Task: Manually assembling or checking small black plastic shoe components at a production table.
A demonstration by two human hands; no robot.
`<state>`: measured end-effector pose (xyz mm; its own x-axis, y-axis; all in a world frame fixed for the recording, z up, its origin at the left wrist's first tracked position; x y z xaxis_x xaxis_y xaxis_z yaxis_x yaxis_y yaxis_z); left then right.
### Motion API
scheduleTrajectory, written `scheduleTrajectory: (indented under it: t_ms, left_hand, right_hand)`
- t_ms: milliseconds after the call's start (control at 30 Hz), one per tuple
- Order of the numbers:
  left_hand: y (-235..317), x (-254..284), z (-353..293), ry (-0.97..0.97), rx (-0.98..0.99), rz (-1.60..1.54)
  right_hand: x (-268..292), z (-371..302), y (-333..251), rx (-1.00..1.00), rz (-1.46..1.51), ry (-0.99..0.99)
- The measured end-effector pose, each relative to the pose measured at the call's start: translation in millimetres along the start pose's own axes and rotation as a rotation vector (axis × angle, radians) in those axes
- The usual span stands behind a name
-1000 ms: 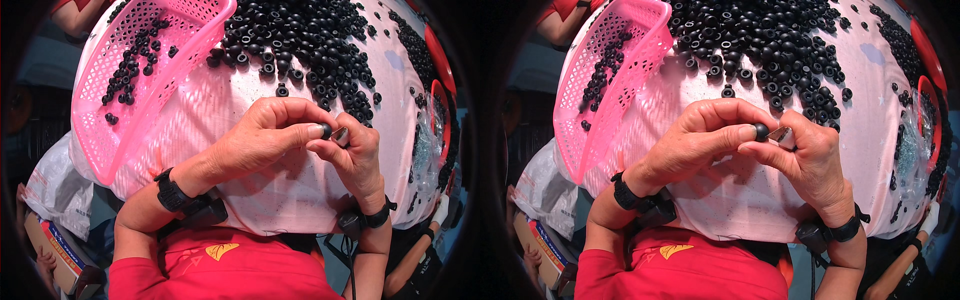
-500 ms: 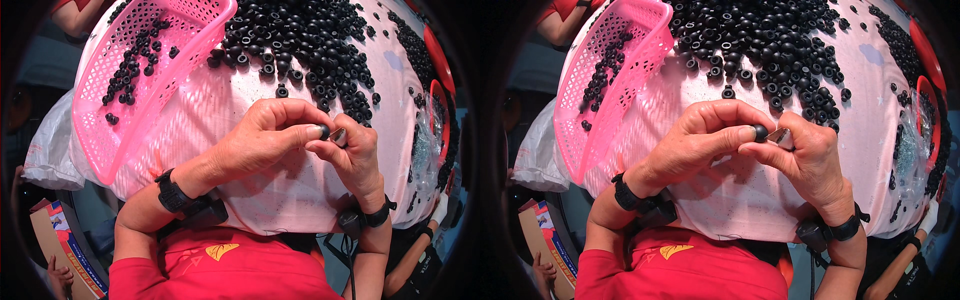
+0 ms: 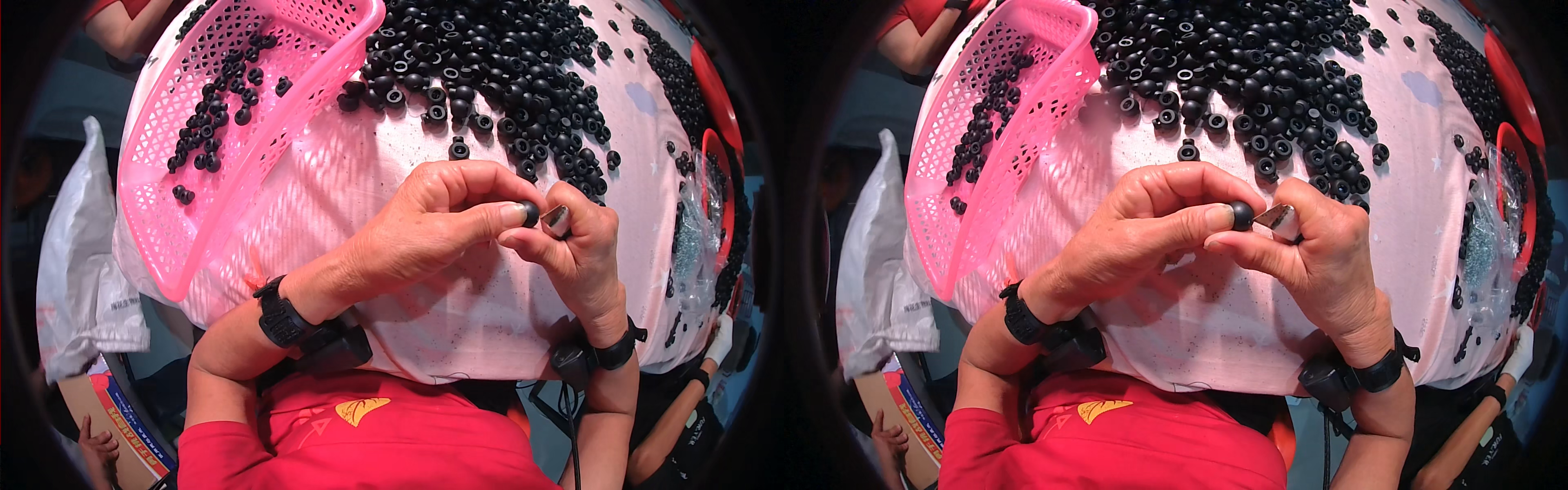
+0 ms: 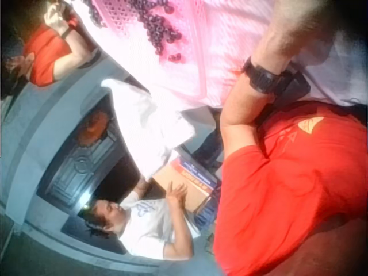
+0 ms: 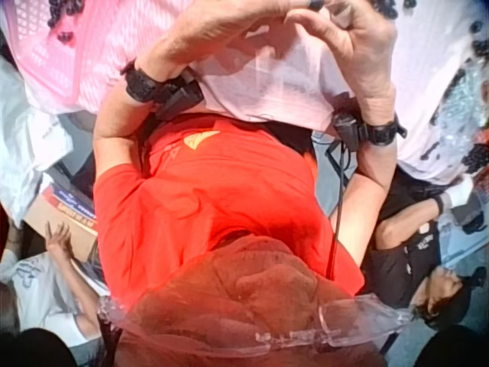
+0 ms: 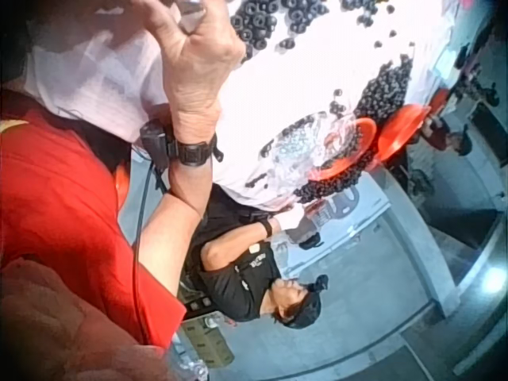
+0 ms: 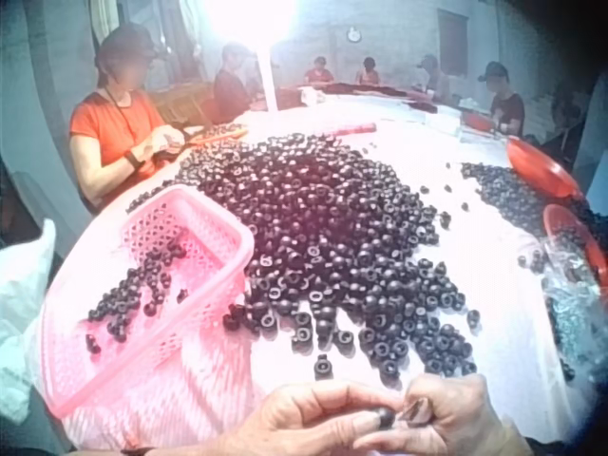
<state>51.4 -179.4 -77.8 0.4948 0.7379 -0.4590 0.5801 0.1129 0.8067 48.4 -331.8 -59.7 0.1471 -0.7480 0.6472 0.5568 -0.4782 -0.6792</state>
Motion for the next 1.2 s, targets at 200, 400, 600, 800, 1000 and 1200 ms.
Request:
scheduleTrajectory:
  t_ms: [200, 400, 600, 800, 1000, 1200]
  left_hand:
    - [-4.1, 0.6, 1.0, 0.024, 0.037, -0.016]
    - [-3.9, 1.3, 0.3, -0.034, 0.048, -0.027]
    - [-5.6, 1.9, 2.3, -0.002, 0.050, -0.031]
    - [-3.2, 1.2, -0.1, -0.020, 0.068, -0.019]
    - [-3.2, 0.9, 1.5, -0.002, 0.031, -0.009]
    - [-2.8, 0.8, -0.7, -0.010, 0.085, -0.025]
  right_hand:
    - [-1.0, 0.0, 0.9, 0.000, 0.003, -0.008]
    - [-2.5, -1.6, 2.5, -0.005, 0.014, -0.003]
    - [-1.4, -0.1, 0.3, 0.030, -0.021, -0.011]
    - [-2.3, -2.2, 2.1, 0.021, 0.004, 0.002]
    - [-2.7, -1.2, 1.4, 0.050, 0.007, 0.010]
    - [-3.0, 2.0, -5.6, 0.077, -0.038, -0.044]
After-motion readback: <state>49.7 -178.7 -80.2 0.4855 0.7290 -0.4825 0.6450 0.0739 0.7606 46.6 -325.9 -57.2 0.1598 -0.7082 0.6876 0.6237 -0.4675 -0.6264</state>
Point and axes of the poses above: each hand's wrist, its own z-axis towards the middle knuckle, its own x-axis out of the back of the hand, y = z × x, the point moved 5 cm from there along z, towards the middle knuckle, and after that the axes turned 14 degrees about x, right-handed, at the moved point
